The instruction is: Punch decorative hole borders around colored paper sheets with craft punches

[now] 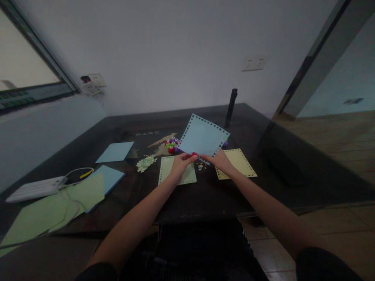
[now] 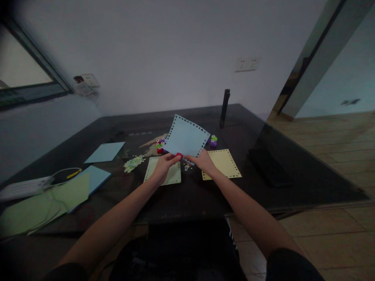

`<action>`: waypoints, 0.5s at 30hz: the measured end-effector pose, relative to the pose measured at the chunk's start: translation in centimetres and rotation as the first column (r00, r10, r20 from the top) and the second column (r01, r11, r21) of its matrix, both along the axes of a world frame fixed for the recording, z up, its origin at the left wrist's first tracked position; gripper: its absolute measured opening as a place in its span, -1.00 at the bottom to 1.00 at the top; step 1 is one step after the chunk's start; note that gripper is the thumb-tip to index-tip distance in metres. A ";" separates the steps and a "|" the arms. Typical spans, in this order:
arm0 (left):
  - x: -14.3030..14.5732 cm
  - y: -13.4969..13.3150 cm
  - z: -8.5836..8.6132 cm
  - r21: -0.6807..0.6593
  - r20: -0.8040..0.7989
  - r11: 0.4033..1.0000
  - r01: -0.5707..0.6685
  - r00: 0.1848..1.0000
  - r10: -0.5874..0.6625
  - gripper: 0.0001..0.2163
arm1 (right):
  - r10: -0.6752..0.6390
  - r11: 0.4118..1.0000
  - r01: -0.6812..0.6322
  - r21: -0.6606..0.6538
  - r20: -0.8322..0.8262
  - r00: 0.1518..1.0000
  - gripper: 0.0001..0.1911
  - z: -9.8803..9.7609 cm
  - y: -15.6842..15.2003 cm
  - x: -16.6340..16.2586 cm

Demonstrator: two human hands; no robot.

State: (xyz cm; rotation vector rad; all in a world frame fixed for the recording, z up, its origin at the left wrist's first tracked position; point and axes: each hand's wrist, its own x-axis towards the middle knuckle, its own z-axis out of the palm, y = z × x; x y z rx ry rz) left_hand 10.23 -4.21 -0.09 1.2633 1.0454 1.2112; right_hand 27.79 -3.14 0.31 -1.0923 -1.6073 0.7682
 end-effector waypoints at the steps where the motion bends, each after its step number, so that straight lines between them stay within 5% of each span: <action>1: 0.0 0.0 0.0 0.001 -0.008 1.000 -0.006 1.000 0.006 -0.72 | 0.001 1.000 -0.001 0.003 -0.002 1.000 -0.44 0.0 0.0 0.0; 15: 0.2 -0.1 0.1 -0.015 0.081 1.000 0.026 0.996 -0.024 -0.73 | 0.018 0.999 -0.019 -0.031 -0.018 1.000 -0.59 -0.2 0.1 0.1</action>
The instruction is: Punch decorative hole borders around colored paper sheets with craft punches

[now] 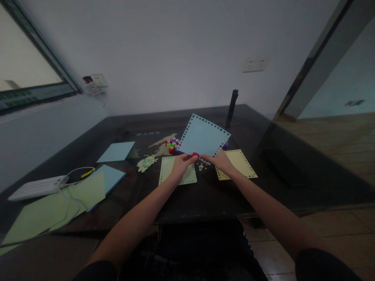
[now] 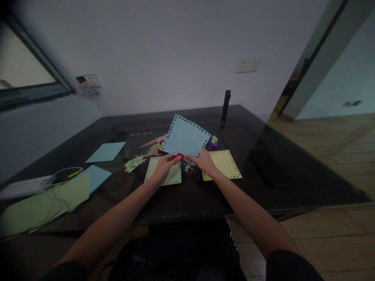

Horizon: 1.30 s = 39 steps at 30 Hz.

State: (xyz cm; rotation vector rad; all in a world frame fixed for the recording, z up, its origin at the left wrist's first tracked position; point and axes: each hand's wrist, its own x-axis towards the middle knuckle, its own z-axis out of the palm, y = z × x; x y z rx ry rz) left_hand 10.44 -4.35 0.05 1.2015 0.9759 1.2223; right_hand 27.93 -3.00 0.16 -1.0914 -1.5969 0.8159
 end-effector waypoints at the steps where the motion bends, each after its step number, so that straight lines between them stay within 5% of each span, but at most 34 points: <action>1: 0.0 0.0 0.0 0.000 0.008 1.000 -0.001 1.000 0.001 -0.73 | 0.007 1.000 -0.007 -0.003 -0.004 1.000 -0.61 0.0 0.0 0.0; 17: 0.0 0.5 -0.8 0.028 -0.027 0.999 -0.023 0.999 0.023 -0.73 | -0.010 1.000 0.010 0.002 0.005 1.000 -0.50 0.0 0.0 -0.1; 27: 0.1 0.6 -0.9 0.034 -0.053 0.999 -0.010 0.999 0.012 -0.70 | -0.107 0.989 0.101 -0.104 -0.052 0.993 -0.64 -0.1 0.4 0.8; 39: 0.5 0.0 -0.3 -0.011 -0.060 0.998 0.056 0.997 -0.056 -0.69 | -0.157 0.987 0.149 -0.058 -0.195 0.968 -0.43 -0.5 0.8 0.7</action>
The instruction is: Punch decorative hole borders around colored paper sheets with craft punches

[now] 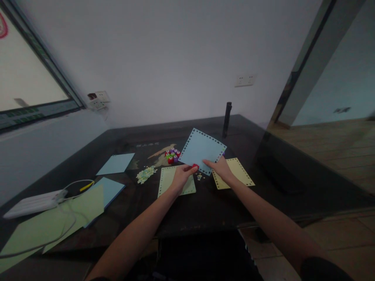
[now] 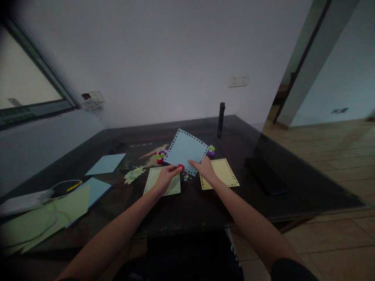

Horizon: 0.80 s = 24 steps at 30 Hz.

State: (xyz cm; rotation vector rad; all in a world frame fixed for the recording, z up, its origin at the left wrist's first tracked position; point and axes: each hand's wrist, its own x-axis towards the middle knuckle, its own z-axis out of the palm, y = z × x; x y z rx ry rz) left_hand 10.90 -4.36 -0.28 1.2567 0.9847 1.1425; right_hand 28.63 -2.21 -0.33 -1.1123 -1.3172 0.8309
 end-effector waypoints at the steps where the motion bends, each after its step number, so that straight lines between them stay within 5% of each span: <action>1: 0.0 0.0 0.0 -0.003 0.015 1.000 0.015 1.000 -0.015 -0.69 | -0.003 1.000 0.003 -0.003 0.004 1.000 -0.43 0.0 0.0 0.0; 17: -0.6 0.1 0.8 0.013 -0.251 0.991 0.135 0.959 -0.127 -0.56 | -0.072 0.997 0.072 -0.002 -0.079 0.994 -0.39 0.4 0.4 0.5; 24: -1.7 0.7 0.0 0.319 -0.563 0.917 0.238 0.826 -0.019 -0.51 | -0.107 0.994 0.111 0.024 -0.118 0.987 -0.41 0.9 0.6 1.2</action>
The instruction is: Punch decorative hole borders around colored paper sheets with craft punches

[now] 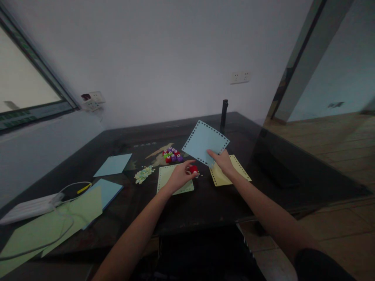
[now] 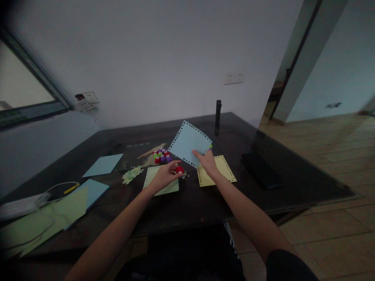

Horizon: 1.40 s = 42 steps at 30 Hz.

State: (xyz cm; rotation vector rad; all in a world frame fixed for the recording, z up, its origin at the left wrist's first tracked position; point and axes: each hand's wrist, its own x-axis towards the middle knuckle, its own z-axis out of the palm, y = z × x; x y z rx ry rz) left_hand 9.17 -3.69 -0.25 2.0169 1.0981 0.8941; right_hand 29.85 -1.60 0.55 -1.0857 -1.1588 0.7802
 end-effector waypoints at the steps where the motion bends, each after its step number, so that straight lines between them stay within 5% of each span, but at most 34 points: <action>1: -0.1 0.0 0.0 0.036 -0.034 0.999 0.023 0.999 -0.022 -0.50 | 0.002 1.000 -0.002 0.001 0.003 1.000 -0.41 0.1 -0.1 0.0; 7: -0.2 -0.4 0.6 0.192 -0.178 0.971 0.142 0.978 -0.108 -0.49 | 0.015 1.000 -0.015 -0.015 0.018 1.000 -0.43 0.3 -0.3 -0.1; 15: -0.1 -0.5 0.6 0.241 -0.226 0.954 0.177 0.966 -0.122 -0.52 | 0.020 1.000 -0.020 -0.013 0.016 1.000 -0.48 0.5 -0.5 -0.2; 21: 0.0 -0.5 0.8 0.201 -0.096 0.971 0.128 0.989 -0.111 -0.63 | 0.001 1.000 -0.001 -0.007 0.035 0.999 -0.51 0.2 -0.2 -0.2; 28: 0.2 -0.5 0.7 0.041 0.037 0.999 0.006 0.999 -0.007 -0.67 | -0.072 0.997 0.072 0.003 0.052 0.996 -0.59 0.0 0.6 1.0; 34: 0.6 -0.8 1.2 -0.164 0.170 0.986 0.012 0.985 0.016 -0.68 | -0.150 0.987 0.150 0.050 0.011 0.989 -0.54 2.1 0.9 4.3; 42: 0.5 -0.3 0.5 -0.520 0.525 0.839 0.162 0.835 0.165 -0.64 | 0.066 0.972 -0.061 -0.227 0.014 0.998 -0.80 2.5 -1.1 9.8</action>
